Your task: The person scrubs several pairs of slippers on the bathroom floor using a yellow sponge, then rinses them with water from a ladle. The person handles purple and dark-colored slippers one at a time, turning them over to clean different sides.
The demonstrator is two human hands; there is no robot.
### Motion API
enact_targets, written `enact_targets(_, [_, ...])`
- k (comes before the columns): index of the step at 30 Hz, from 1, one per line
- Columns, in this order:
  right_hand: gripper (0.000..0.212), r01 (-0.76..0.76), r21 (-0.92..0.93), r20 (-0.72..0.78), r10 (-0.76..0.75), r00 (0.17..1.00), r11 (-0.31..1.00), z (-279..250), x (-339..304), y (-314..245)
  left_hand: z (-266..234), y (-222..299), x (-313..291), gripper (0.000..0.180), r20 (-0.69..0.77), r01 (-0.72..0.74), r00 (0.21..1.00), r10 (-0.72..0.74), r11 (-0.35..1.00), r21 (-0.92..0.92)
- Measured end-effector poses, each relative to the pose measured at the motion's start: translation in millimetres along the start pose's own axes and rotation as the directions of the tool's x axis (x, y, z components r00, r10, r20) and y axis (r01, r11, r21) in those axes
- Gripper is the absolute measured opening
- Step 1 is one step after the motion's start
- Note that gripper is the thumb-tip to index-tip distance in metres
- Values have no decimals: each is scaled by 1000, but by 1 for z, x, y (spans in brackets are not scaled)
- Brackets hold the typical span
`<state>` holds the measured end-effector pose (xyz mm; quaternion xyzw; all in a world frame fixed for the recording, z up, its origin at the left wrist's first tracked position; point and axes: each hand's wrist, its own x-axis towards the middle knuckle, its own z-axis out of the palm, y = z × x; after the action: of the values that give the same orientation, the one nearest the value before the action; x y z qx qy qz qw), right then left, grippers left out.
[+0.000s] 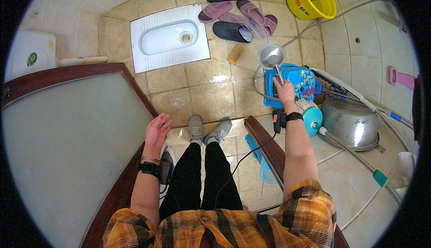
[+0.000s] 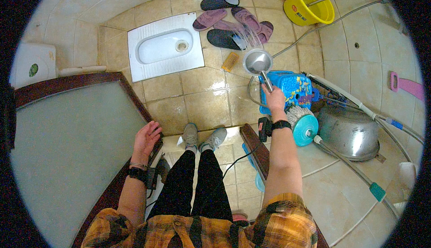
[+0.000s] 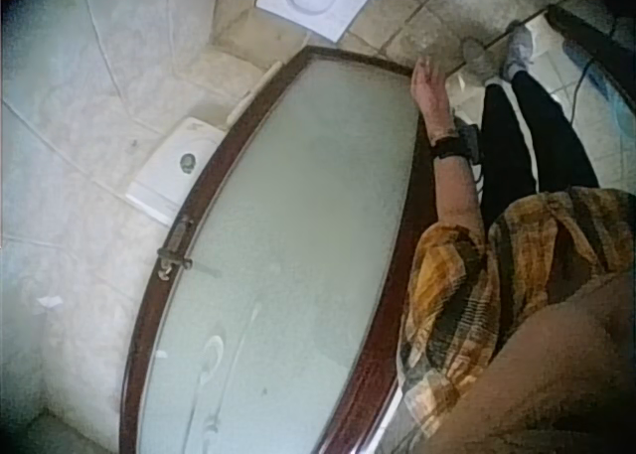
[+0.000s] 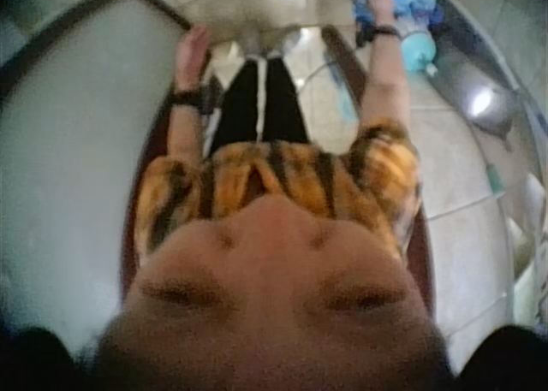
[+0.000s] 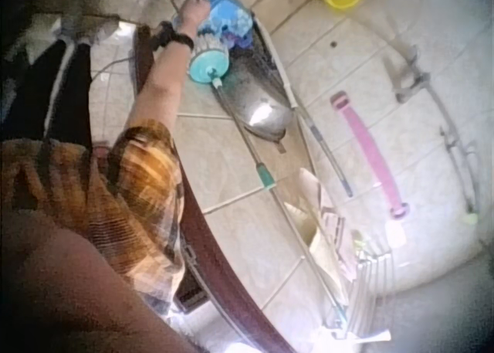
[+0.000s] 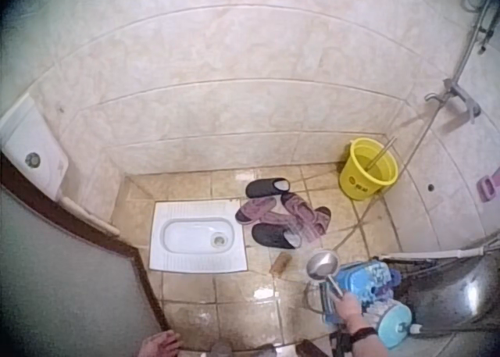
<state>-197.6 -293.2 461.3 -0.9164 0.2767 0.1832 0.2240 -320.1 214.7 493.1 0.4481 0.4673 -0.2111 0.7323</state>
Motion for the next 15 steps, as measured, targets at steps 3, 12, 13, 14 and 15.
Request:
enact_targets(3, [52,-37,-17,-36,36,999,999,0,2,6,1,1,-1,33,4,0,1000,-1,1000,10])
enact_targets(12, [50,40,91,-125,-29,992,995,5,3,5,2,-2,-3,33,11,-1,1000,1,1000,-2])
enact_targets(13, [50,58,129,-117,-43,992,990,6,3,3,2,-2,-4,33,-8,4,1000,-4,1000,-13])
enact_targets(14, [50,62,165,-104,-45,994,984,7,3,0,3,-3,-4,33,8,1,1000,-1,1000,0])
enact_targets(15, [50,84,165,-108,-67,992,983,9,3,-4,4,-3,-5,33,4,2,1000,-2,1000,2])
